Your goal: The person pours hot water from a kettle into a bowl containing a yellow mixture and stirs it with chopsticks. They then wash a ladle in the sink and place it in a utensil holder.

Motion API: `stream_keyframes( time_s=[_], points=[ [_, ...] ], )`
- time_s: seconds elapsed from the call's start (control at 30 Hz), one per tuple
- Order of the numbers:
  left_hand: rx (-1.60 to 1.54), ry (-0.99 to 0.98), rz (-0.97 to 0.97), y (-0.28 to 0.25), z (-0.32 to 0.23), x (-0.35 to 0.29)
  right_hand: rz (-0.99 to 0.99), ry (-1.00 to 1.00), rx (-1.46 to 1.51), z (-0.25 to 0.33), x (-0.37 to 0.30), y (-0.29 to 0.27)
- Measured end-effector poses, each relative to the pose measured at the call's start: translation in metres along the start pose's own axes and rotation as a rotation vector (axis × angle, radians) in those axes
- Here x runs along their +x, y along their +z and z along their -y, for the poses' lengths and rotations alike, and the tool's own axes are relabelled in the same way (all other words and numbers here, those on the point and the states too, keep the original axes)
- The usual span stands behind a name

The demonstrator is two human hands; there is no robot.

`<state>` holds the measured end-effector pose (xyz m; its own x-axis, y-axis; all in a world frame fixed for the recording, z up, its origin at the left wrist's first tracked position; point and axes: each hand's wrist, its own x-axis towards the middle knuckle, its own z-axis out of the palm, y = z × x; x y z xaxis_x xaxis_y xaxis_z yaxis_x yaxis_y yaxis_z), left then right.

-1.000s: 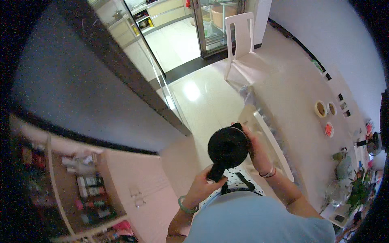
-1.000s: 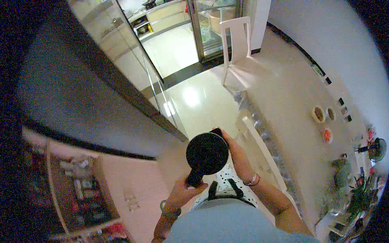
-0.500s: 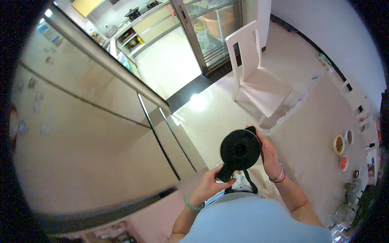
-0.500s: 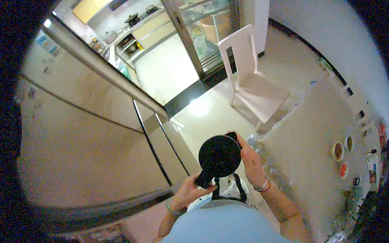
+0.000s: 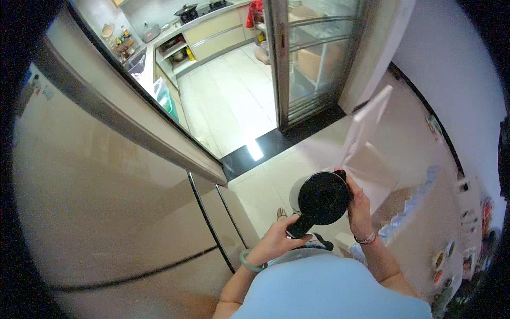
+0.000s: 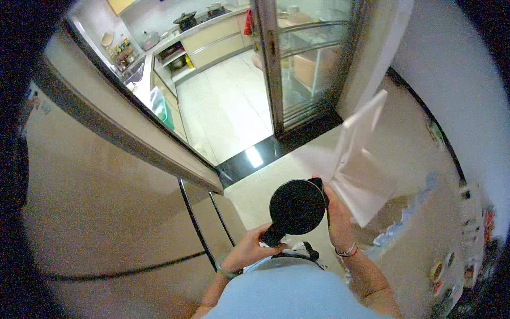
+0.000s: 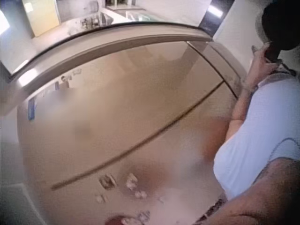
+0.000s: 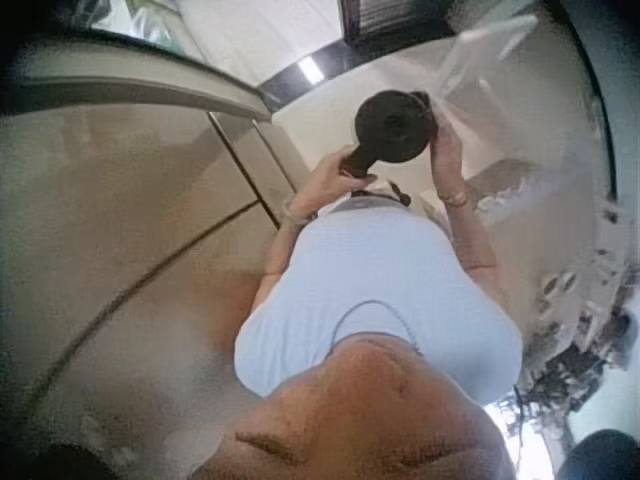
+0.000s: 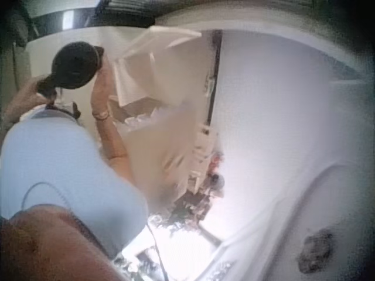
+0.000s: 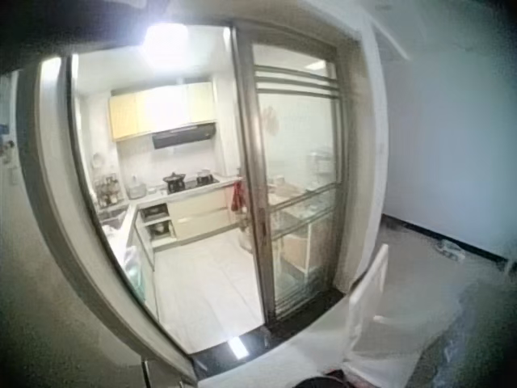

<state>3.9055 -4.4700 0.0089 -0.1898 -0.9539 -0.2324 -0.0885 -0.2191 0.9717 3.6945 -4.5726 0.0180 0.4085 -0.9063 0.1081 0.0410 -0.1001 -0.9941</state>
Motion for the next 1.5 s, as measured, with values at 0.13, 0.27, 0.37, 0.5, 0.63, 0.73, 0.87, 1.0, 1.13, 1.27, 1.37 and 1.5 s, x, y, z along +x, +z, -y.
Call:
stream_keyframes(
  time_s=[0.13, 0.27, 0.37, 0.5, 0.63, 0.73, 0.87, 1.0, 1.13, 1.27, 1.37, 1.5],
  points=[
    [0.005, -0.064, -0.071, -0.08, -0.017, 0.052, 0.095, -0.039, -0.037, 0.003, 0.109, 0.037],
    [-0.041, -0.095, -0.235, -0.147, -0.006, 0.1, 0.157, -0.04, -0.012, -0.027, 0.207, 0.073],
    [-0.04, -0.123, -0.33, -0.205, -0.017, 0.141, 0.247, 0.026, 0.109, -0.03, 0.289, 0.106],
    [-0.072, -0.147, -0.435, -0.288, -0.024, 0.187, 0.372, 0.066, 0.178, -0.053, 0.399, 0.147],
    [-0.229, -0.162, -0.533, -0.367, -0.043, 0.229, 0.472, 0.08, 0.161, -0.062, 0.508, 0.198],
    [-0.2, -0.127, -0.687, -0.416, -0.03, 0.259, 0.607, 0.077, 0.185, -0.067, 0.588, 0.24],
    [-0.05, -0.13, -0.897, -0.483, -0.044, 0.285, 0.75, 0.074, 0.21, -0.077, 0.674, 0.307],
    [-0.114, -0.126, -1.025, -0.556, -0.04, 0.316, 0.865, 0.049, 0.195, -0.084, 0.756, 0.371],
    [-0.207, -0.038, -1.149, -0.642, -0.048, 0.349, 0.876, 0.069, 0.194, -0.1, 0.831, 0.431],
    [-0.157, 0.03, -1.188, -0.734, -0.034, 0.389, 0.871, 0.089, 0.191, -0.134, 0.914, 0.478],
    [-0.161, -0.007, -1.196, -0.807, -0.072, 0.4, 0.859, 0.121, 0.202, -0.105, 0.975, 0.518],
    [-0.135, -0.001, -1.275, -0.884, -0.084, 0.427, 0.885, 0.142, 0.253, -0.114, 1.047, 0.572]
  ],
)
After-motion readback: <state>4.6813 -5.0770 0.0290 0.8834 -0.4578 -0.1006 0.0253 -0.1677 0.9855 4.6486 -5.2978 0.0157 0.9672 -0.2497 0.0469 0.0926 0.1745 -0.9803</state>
